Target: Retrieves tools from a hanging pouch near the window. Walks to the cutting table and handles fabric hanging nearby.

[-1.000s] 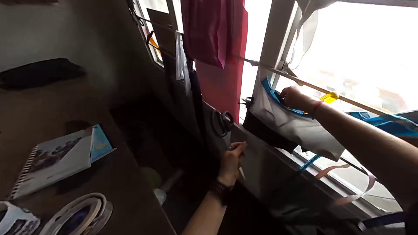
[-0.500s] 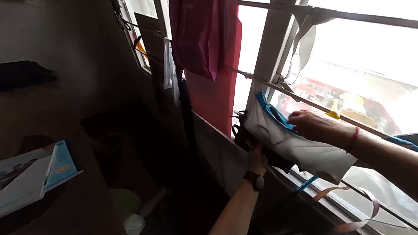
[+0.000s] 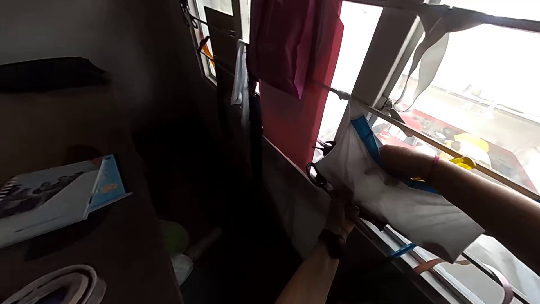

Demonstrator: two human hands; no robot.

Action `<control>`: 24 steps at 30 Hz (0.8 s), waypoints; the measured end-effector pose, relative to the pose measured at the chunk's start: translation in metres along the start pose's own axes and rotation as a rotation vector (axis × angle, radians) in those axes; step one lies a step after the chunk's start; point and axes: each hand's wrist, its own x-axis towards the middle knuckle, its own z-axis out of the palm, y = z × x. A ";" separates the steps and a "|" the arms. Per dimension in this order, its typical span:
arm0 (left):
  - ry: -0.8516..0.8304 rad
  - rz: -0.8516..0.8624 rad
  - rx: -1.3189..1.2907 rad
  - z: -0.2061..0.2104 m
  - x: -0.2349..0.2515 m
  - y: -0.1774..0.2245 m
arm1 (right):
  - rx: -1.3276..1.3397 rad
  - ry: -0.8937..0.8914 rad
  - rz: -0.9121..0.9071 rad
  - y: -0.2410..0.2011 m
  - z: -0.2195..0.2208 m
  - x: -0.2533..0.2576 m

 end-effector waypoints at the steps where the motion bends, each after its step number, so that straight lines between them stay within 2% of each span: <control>1: 0.016 -0.005 -0.006 0.002 -0.001 0.001 | -0.125 -0.027 -0.018 -0.004 -0.001 0.002; 3: 0.035 -0.017 0.028 0.007 -0.005 0.002 | -0.355 -0.051 -0.075 -0.010 -0.002 0.011; 5: 0.046 -0.005 0.102 0.015 -0.011 0.005 | -0.426 -0.037 -0.092 -0.012 -0.002 0.020; 7: 0.049 0.034 0.194 0.022 -0.014 0.008 | -0.401 0.008 -0.107 -0.012 -0.003 0.022; 12: 0.126 0.083 0.182 0.034 -0.014 0.007 | -0.175 0.350 -0.313 0.001 0.015 0.016; 14: 0.136 0.064 0.152 0.034 -0.011 0.007 | -0.134 0.286 -0.347 0.007 0.013 0.013; 18: 0.063 0.077 0.176 0.032 -0.010 0.012 | -0.247 -0.064 -0.198 -0.006 -0.007 -0.002; 19: 0.041 0.102 0.203 0.032 -0.008 0.015 | -0.273 -0.067 -0.186 -0.010 -0.008 -0.001; 22: -0.032 0.182 0.322 0.031 -0.006 0.021 | -0.257 0.120 -0.124 -0.016 0.001 0.013; 24: 0.016 0.189 0.323 0.037 -0.007 0.020 | -0.288 0.177 -0.105 -0.018 0.006 0.012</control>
